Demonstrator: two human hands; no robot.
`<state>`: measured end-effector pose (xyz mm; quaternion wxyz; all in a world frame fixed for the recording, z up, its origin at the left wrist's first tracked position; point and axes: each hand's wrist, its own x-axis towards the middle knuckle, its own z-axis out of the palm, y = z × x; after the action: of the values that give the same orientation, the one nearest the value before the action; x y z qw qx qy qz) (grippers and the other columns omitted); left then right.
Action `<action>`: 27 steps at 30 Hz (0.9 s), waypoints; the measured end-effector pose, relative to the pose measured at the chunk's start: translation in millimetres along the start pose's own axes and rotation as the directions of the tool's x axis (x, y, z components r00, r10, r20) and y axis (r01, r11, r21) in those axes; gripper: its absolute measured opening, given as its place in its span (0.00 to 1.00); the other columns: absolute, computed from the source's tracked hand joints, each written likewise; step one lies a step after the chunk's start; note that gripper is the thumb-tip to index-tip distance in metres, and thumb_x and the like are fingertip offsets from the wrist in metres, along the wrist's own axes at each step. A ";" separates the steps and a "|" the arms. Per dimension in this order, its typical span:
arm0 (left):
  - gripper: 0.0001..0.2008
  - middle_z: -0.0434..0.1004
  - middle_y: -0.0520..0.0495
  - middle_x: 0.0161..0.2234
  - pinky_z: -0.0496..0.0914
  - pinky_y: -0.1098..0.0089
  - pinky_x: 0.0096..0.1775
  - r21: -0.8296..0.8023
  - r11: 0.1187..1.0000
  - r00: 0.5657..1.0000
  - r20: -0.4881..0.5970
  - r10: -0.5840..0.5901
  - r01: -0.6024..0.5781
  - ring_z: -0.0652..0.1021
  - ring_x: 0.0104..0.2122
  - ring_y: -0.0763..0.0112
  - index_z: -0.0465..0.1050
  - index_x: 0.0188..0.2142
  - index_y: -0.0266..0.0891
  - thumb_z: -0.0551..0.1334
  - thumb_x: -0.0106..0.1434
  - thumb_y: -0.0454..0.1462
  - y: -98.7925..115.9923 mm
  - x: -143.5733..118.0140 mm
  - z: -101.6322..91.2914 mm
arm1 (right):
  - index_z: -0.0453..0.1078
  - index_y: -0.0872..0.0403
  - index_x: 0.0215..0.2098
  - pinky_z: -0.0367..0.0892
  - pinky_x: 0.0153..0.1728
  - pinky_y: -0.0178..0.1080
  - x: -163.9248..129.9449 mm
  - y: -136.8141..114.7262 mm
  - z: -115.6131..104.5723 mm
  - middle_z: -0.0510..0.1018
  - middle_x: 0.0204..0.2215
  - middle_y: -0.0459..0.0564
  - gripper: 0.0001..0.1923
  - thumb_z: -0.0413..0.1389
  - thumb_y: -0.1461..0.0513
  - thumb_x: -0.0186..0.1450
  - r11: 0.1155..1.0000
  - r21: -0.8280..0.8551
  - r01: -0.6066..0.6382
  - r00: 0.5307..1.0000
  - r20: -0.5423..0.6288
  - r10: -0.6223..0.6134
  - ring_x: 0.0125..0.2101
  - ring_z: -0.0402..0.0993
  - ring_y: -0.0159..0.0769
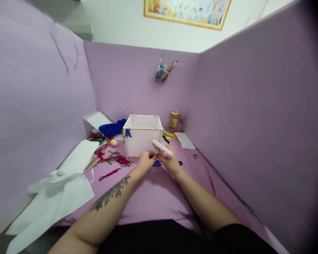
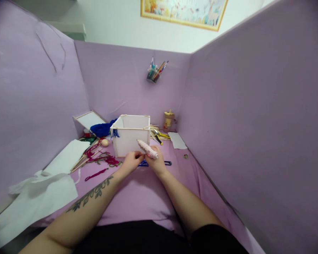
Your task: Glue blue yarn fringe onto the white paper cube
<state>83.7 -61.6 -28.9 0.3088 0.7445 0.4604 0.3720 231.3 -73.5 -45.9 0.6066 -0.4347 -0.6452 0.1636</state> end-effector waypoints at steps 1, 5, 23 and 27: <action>0.12 0.77 0.47 0.25 0.64 0.71 0.30 0.015 1.000 1.000 -0.001 0.018 -0.018 0.74 0.27 0.69 0.77 0.27 0.34 0.56 0.59 0.38 0.6 -0.8 -0.1 | 0.73 0.51 0.37 0.68 0.43 0.44 0.3 -0.7 -0.6 0.75 0.35 0.49 0.12 0.57 0.64 0.53 0.999 -0.029 0.017 1.000 0.005 -0.017 0.37 0.71 0.41; 0.12 0.79 0.45 0.27 0.65 0.71 0.32 0.030 0.999 1.000 -0.011 0.020 -0.020 0.75 0.28 0.67 0.77 0.27 0.34 0.56 0.59 0.37 1.5 -2.2 0.3 | 0.74 0.50 0.40 0.67 0.44 0.45 0.3 -3.2 -1.1 0.76 0.35 0.50 0.14 0.55 0.64 0.54 0.994 -0.098 0.054 0.998 -0.005 -0.055 0.39 0.71 0.42; 0.10 0.81 0.44 0.31 0.67 0.70 0.36 0.141 0.988 0.997 -0.034 0.075 -0.069 0.78 0.31 0.67 0.80 0.31 0.35 0.58 0.61 0.33 10.7 -7.2 -2.9 | 0.74 0.54 0.38 0.68 0.45 0.46 3.4 -4.2 -2.2 0.76 0.35 0.52 0.13 0.54 0.65 0.55 0.985 -0.141 0.102 0.993 -0.049 -0.110 0.39 0.71 0.43; 0.10 0.80 0.44 0.30 0.67 0.70 0.36 0.202 0.972 0.985 -0.092 0.144 -0.123 0.77 0.31 0.68 0.79 0.31 0.36 0.58 0.61 0.34 8.1 -5.8 -7.2 | 0.74 0.54 0.38 0.68 0.46 0.46 3.8 -6.5 -2.7 0.76 0.36 0.52 0.12 0.55 0.64 0.55 0.988 -0.125 0.093 0.989 -0.101 -0.106 0.40 0.71 0.43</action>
<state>79.6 -69.2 -20.1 0.1834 0.7799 0.4592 0.3837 231.9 -75.2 -38.1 0.6205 -0.4457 -0.6413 0.0703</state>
